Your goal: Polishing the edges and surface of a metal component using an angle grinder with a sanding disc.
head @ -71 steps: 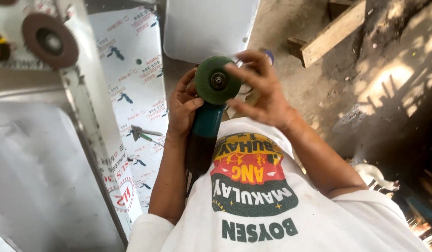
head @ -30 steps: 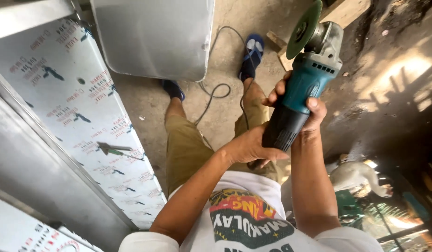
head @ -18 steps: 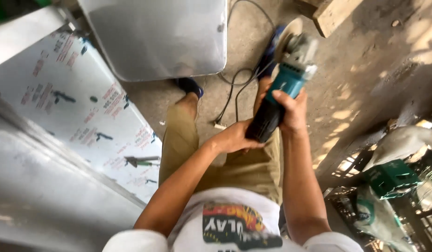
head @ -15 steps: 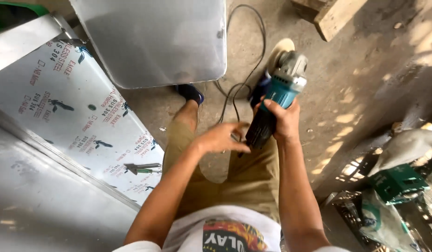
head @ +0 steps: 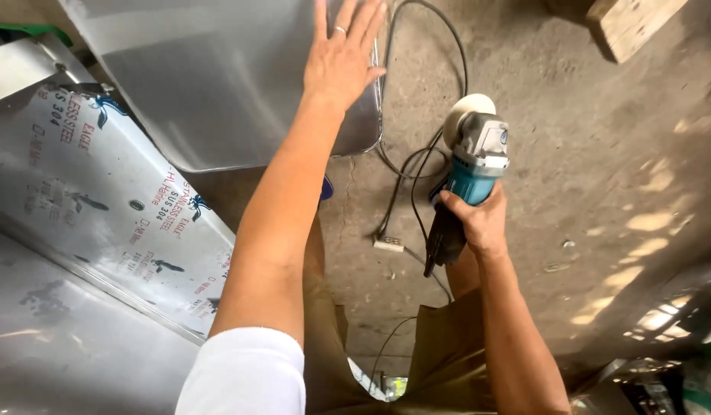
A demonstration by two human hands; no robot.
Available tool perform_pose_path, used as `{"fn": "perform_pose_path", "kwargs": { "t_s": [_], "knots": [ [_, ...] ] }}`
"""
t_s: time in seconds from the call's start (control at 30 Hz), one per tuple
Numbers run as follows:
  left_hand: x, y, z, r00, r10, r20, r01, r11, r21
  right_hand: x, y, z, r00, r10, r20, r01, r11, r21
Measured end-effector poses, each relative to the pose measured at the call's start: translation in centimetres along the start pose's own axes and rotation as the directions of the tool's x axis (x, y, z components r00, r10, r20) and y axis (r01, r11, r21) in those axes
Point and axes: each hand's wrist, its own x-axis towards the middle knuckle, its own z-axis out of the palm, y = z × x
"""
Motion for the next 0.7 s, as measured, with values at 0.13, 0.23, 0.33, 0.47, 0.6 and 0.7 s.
{"fn": "perform_pose_path", "kwargs": {
  "t_s": [0.13, 0.23, 0.33, 0.47, 0.6, 0.7],
  "knots": [
    [-3.0, 2.6, 4.8, 0.998, -0.01, -0.061, 0.008, 0.999, -0.041, -0.1, 1.2, 0.8, 0.999, 0.051, -0.016, -0.05, 0.996, 0.078],
    [-7.4, 4.8, 8.0, 0.995, 0.061, -0.082, -0.06, 0.998, 0.008, -0.5, 2.5, 1.2, 0.994, 0.108, -0.034, -0.099, 0.977, 0.191],
    [-12.6, 8.5, 9.1, 0.991, 0.134, -0.025, -0.126, 0.971, 0.206, -1.1, 4.2, 0.8, 0.993, 0.113, -0.047, -0.102, 0.978, 0.181],
    [-18.0, 14.1, 6.6, 0.891, -0.274, 0.362, 0.454, 0.564, -0.69, -1.1, 5.8, 1.9, 0.999, 0.03, 0.015, -0.031, 0.997, 0.073],
    [-19.2, 16.3, 6.5, 0.885, -0.313, 0.344, 0.3, -0.18, -0.937, -0.8, 7.2, 4.8, 0.997, 0.062, 0.051, -0.063, 0.998, 0.006],
    [-18.5, 14.9, 6.2, 0.795, -0.36, 0.488, 0.434, -0.223, -0.873, -0.3, 8.2, 6.8, 0.997, 0.048, 0.056, -0.046, 0.998, -0.031]
  ]
}}
